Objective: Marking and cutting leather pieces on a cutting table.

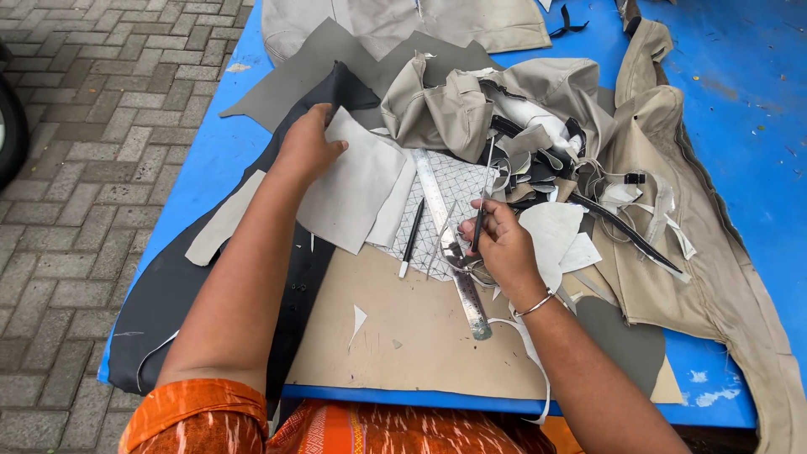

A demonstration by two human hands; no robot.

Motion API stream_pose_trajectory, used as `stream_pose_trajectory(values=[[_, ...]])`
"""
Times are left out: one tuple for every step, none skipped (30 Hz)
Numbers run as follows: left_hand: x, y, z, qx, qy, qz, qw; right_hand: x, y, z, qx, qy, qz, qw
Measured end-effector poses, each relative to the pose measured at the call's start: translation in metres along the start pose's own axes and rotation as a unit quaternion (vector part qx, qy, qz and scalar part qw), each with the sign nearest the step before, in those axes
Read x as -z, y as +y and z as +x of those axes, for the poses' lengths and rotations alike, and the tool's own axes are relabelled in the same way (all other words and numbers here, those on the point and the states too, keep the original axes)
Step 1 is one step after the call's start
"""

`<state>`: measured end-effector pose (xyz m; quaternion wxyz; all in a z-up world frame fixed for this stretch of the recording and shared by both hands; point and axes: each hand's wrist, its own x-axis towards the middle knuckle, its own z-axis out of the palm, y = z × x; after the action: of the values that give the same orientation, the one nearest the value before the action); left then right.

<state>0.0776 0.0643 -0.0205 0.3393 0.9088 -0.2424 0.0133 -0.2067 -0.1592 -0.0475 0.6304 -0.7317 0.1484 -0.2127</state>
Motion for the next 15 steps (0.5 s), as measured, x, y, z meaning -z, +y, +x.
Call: stream_pose_trajectory(values=[[0.003, 0.018, -0.015, -0.002, -0.001, 0.0, 1.0, 0.004, -0.003, 0.0, 0.001, 0.002, 0.0, 1.0], [0.007, 0.035, -0.028, -0.019, 0.022, 0.06, 0.998, 0.007, -0.006, 0.001, 0.0, -0.007, -0.056, 0.998], [0.01, 0.052, -0.042, -0.036, 0.045, 0.12, 0.991, 0.01, -0.008, 0.001, -0.001, -0.016, -0.112, 0.994], [-0.002, 0.06, -0.05, -0.037, 0.043, 0.119, 0.991, 0.014, -0.015, 0.001, -0.002, -0.015, -0.112, 0.994], [-0.015, 0.067, -0.058, -0.081, -0.022, 0.057, 0.995, 0.017, -0.022, 0.001, -0.012, -0.017, -0.156, 0.988], [-0.028, 0.074, -0.066, -0.123, -0.088, -0.006, 0.988, 0.021, -0.028, 0.001, -0.023, -0.02, -0.2, 0.979], [-0.034, 0.083, -0.077, -0.124, -0.089, -0.008, 0.988, 0.022, -0.026, 0.0, -0.024, -0.019, -0.201, 0.979], [-0.039, 0.093, -0.085, -0.137, -0.112, -0.033, 0.984, 0.023, -0.024, 0.001, -0.018, -0.02, -0.21, 0.977], [-0.044, 0.103, -0.093, -0.15, -0.136, -0.058, 0.978, 0.025, -0.023, 0.002, -0.012, -0.02, -0.219, 0.975], [-0.051, 0.103, -0.088, -0.153, -0.135, -0.058, 0.977, 0.028, -0.023, 0.003, -0.011, -0.017, -0.219, 0.975], [-0.058, 0.103, -0.083, -0.152, -0.128, -0.043, 0.979, 0.031, -0.024, 0.004, 0.023, -0.005, -0.285, 0.958], [-0.065, 0.102, -0.079, -0.149, -0.12, -0.028, 0.981, 0.033, -0.025, 0.005, 0.057, 0.006, -0.348, 0.936], [-0.07, 0.104, -0.071, -0.152, -0.12, -0.028, 0.981, 0.042, -0.027, 0.008, 0.058, 0.008, -0.348, 0.936], [-0.075, 0.106, -0.063, -0.152, -0.102, -0.036, 0.982, 0.05, -0.029, 0.011, 0.069, 0.026, -0.427, 0.902], [-0.08, 0.107, -0.054, -0.153, -0.085, -0.043, 0.984, 0.058, -0.031, 0.015, 0.079, 0.043, -0.502, 0.86]])
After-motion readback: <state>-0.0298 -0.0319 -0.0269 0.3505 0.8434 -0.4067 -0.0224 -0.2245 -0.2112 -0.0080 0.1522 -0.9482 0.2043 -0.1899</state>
